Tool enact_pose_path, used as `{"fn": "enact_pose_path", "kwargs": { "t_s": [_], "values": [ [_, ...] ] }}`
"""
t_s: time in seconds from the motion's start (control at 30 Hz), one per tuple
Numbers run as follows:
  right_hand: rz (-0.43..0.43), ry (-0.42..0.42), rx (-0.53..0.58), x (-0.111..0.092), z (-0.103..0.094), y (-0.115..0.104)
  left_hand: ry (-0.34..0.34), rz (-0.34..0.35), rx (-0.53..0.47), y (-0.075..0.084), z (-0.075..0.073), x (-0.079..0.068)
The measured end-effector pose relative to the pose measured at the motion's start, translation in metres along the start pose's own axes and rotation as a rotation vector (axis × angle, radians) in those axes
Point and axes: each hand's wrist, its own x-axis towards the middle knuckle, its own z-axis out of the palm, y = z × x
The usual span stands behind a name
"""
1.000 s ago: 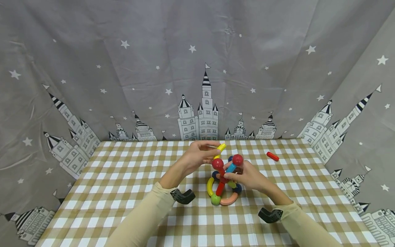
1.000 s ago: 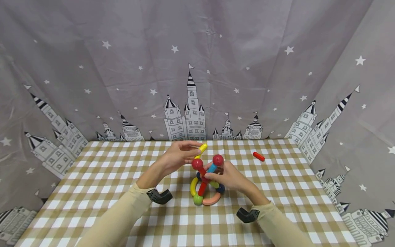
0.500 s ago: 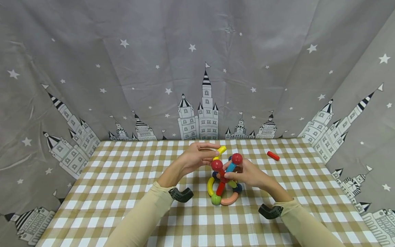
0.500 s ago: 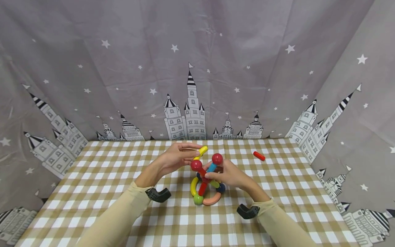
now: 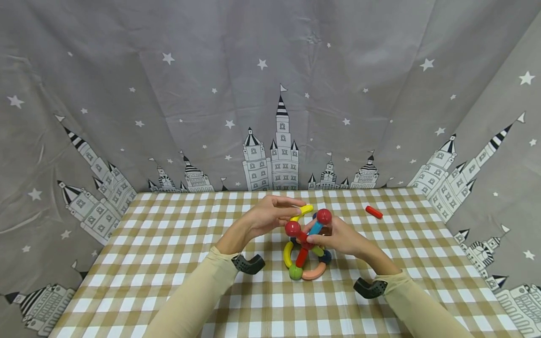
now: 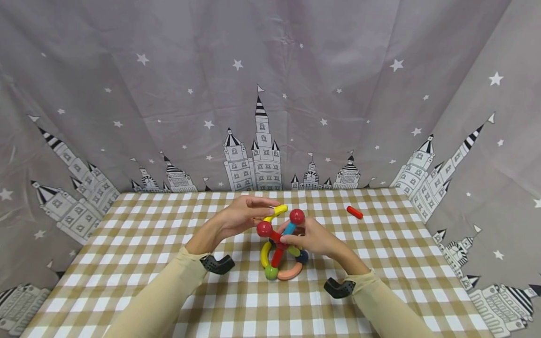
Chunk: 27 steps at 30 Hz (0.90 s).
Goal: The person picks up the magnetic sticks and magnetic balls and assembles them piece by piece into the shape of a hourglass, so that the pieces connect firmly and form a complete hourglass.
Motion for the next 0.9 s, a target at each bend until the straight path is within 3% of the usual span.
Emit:
{"fn": "enact_pose_path", "kwargs": {
  "t_s": [0.33, 0.9],
  "values": [
    [0.004, -0.008, -0.004, 0.0009, -0.0002, -0.0003, -0.028, -0.028, 0.002, -0.0035, -0.0026, -0.0004],
    [0.046, 0.003, 0.005, 0.0004, 0.0002, -0.0007, -0.070, -0.003, 0.019, -0.0034, -0.0008, -0.0016]
  ]
}}
